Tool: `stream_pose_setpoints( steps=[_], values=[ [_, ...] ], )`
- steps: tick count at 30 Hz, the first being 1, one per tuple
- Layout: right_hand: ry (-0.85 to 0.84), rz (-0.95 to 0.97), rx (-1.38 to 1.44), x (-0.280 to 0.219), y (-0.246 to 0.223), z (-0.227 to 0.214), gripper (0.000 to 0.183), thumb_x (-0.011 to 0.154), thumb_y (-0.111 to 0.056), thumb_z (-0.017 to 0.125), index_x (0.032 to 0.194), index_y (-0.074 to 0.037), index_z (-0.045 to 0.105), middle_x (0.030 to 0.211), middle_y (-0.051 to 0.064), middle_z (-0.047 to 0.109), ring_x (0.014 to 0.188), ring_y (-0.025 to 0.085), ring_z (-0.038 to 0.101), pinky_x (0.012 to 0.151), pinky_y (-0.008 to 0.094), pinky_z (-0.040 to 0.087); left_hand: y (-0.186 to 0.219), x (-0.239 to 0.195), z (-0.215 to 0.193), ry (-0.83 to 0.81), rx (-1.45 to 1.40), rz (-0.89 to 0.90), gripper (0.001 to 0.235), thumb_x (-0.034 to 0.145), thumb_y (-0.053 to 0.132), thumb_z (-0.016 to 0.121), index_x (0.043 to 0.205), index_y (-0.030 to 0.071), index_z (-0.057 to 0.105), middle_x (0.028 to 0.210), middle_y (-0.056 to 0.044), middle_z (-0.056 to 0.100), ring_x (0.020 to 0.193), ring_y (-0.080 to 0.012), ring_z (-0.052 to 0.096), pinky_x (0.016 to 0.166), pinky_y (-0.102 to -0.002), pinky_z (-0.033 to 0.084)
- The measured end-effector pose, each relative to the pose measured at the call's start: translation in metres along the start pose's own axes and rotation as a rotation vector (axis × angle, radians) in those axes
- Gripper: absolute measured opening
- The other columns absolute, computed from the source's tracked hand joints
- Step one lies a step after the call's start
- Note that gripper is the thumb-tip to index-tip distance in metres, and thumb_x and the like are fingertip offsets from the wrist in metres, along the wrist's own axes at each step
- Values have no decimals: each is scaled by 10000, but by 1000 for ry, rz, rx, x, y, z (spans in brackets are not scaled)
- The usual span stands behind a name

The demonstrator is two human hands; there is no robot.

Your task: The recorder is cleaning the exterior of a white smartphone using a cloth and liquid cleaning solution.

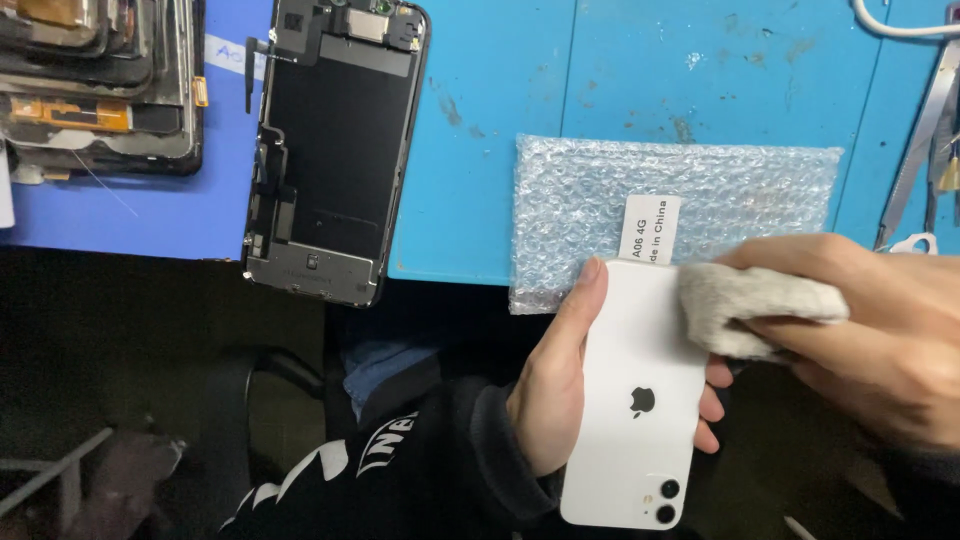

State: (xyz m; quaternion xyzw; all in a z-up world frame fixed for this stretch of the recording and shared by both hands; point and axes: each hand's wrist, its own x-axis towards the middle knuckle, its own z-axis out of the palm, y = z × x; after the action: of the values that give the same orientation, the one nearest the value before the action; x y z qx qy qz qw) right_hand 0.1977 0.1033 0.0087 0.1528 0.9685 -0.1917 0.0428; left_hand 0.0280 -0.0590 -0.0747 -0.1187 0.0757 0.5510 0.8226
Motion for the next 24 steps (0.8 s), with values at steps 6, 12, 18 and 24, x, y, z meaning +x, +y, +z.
stream_pose_setpoints(
  steps=[6,12,18,24],
  values=[
    [-323,382,172,7,-5,-1,345,750,-153,774,1092,-117,764,1165,82,732,906,165,762,719,329,606,-2,-1,-7,49,78,-19,871,1157,727,208,1454,-45,481,1116,-223,612,894,-267,661,768,-424,597],
    [23,23,80,-7,-3,7,366,765,-118,736,1120,-31,711,1264,130,672,969,224,723,748,335,582,5,0,0,5,103,-9,889,1173,733,210,1374,-96,460,1090,-227,612,935,-283,668,791,-432,598],
    [21,19,76,23,-20,4,369,720,-137,769,1075,-45,726,1212,134,708,951,240,760,734,337,609,-1,1,-7,74,201,-29,907,1131,727,180,1468,-57,490,1104,-236,611,877,-276,646,754,-408,583],
    [42,8,25,38,-26,1,355,722,-152,783,1062,-62,733,1209,131,730,890,242,754,682,358,589,10,-2,1,57,211,-5,893,1149,711,170,1410,-85,480,1117,-234,602,897,-273,645,769,-411,589]
  ],
)
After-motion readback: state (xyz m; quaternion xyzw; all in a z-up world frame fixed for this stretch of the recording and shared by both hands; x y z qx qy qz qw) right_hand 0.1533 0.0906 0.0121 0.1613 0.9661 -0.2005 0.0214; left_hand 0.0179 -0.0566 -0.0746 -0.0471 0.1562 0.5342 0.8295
